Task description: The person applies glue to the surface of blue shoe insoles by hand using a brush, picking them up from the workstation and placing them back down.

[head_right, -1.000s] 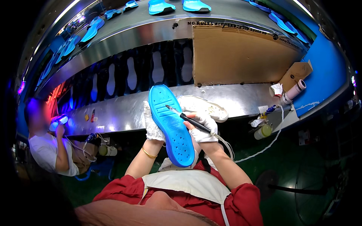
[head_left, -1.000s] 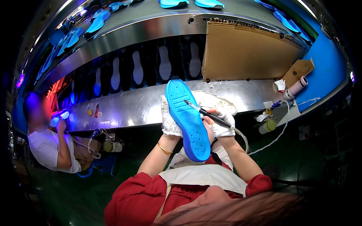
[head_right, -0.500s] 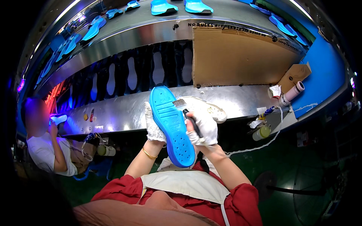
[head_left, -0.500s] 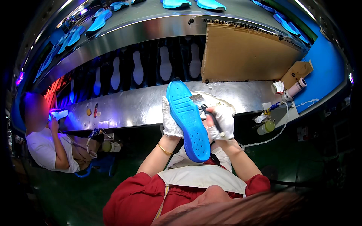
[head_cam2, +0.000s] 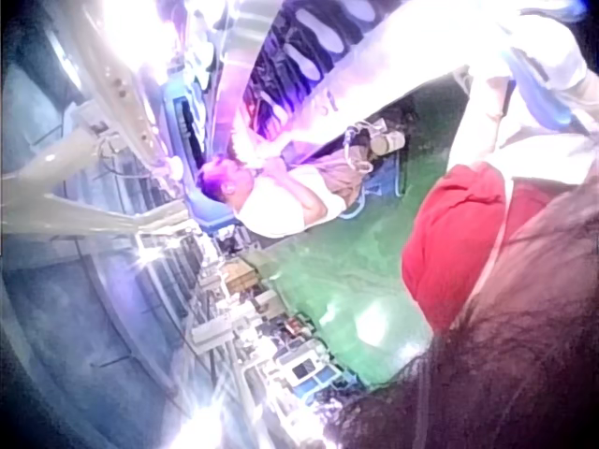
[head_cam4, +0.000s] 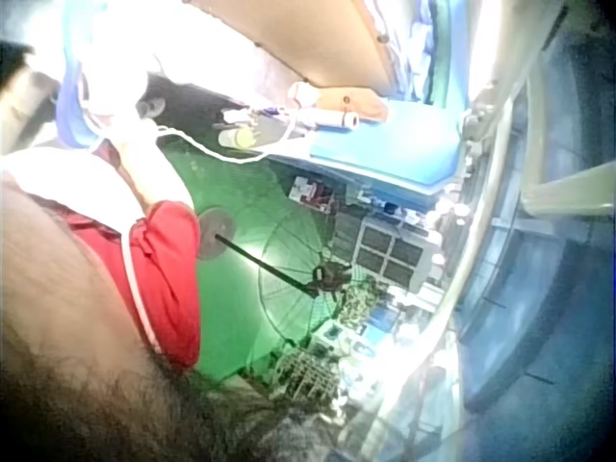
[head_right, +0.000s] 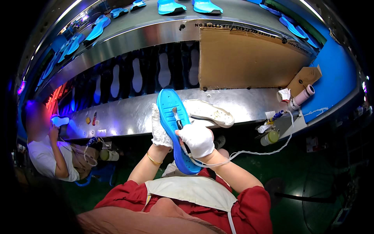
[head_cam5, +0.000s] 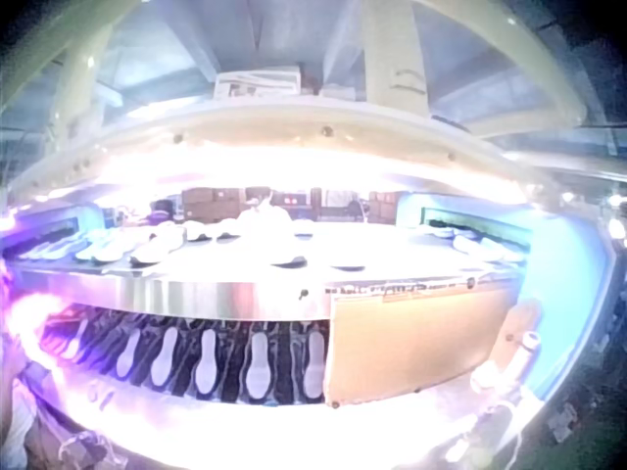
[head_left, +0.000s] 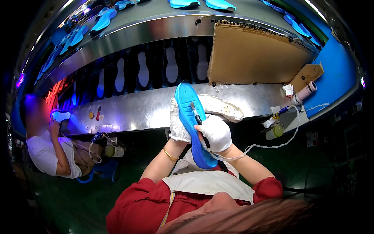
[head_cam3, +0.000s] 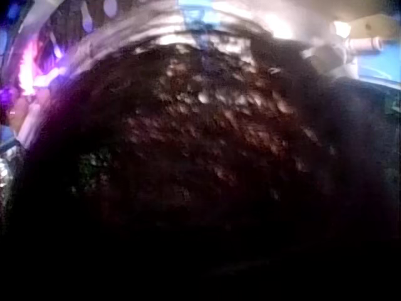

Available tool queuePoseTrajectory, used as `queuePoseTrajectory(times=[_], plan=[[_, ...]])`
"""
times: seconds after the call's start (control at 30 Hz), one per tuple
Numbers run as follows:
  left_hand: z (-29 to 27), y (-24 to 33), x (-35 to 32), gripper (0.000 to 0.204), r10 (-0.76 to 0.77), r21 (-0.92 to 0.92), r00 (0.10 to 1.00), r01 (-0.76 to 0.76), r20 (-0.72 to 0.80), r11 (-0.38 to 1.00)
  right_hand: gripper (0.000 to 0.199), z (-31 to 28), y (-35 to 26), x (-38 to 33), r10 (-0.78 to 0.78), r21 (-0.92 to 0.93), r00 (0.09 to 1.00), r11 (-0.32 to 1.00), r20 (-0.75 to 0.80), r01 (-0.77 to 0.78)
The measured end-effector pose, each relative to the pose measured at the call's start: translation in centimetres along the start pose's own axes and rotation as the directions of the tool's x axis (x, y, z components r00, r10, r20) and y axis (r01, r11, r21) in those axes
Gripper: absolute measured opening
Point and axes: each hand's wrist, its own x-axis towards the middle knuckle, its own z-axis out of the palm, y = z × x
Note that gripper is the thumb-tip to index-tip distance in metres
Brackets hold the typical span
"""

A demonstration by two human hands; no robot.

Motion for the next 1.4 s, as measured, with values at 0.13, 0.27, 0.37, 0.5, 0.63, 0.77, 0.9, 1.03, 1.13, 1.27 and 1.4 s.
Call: queuePoseTrajectory(times=[0.13,0.27,0.37,0.5,0.63,0.77,0.9,1.03,1.13,1.27,1.4], plan=[[-0.7,-0.2,0.4,0.081,0.001,-0.043,0.999,-0.002,-0.042,0.999,0.024,-0.2,0.6,-0.6,0.043,0.161,0.999,0.986,0.000,-0.043],[0.5,-0.4,0.1,0.069,-0.004,-0.096,0.988,-0.011,-0.152,0.995,0.025,-0.2,0.8,-1.3,0.121,0.102,0.988,0.989,-0.097,-0.111],[0.0,-0.4,0.1,0.067,0.016,-0.083,0.991,-0.027,-0.134,0.996,0.023,-0.8,0.4,-1.0,0.145,0.102,0.983,0.986,-0.111,-0.134],[-0.5,-0.3,0.8,0.068,0.028,-0.126,0.989,-0.046,-0.144,0.991,0.020,-0.9,0.5,-1.4,0.160,0.125,0.975,0.982,-0.152,-0.141],[0.0,0.2,0.5,0.070,0.084,-0.094,0.992,-0.093,-0.097,0.991,0.013,-1.0,0.3,-1.8,0.248,0.176,0.951,0.960,-0.182,-0.216],[0.0,0.9,0.3,0.072,0.148,-0.084,0.976,-0.163,-0.161,0.983,0.012,-1.4,-0.1,-2.2,0.393,0.303,0.907,0.892,-0.152,-0.336],[0.4,1.0,0.1,0.074,0.183,-0.040,0.962,-0.194,-0.202,0.980,0.015,-1.2,0.1,-3.0,0.688,0.754,0.723,0.441,0.065,-0.487],[0.7,0.9,-0.1,0.073,0.145,-0.099,0.980,-0.159,-0.136,0.982,0.015,-2.0,0.4,-3.0,0.783,0.815,0.580,0.176,0.224,-0.552],[0.0,0.6,0.0,0.075,0.139,-0.093,0.979,-0.154,-0.151,0.984,0.016,-2.0,0.3,-2.9,0.765,0.859,0.588,0.091,0.263,-0.504],[0.4,0.2,-0.1,0.077,0.095,-0.095,0.987,-0.108,-0.129,0.990,0.020,-1.5,0.1,-2.8,0.768,0.849,0.544,0.000,0.339,-0.529],[-0.1,-0.1,-0.1,0.079,0.063,-0.088,0.996,-0.068,-0.057,0.994,0.023,-0.7,-0.3,-3.0,0.719,0.748,0.654,0.297,0.234,-0.594]])
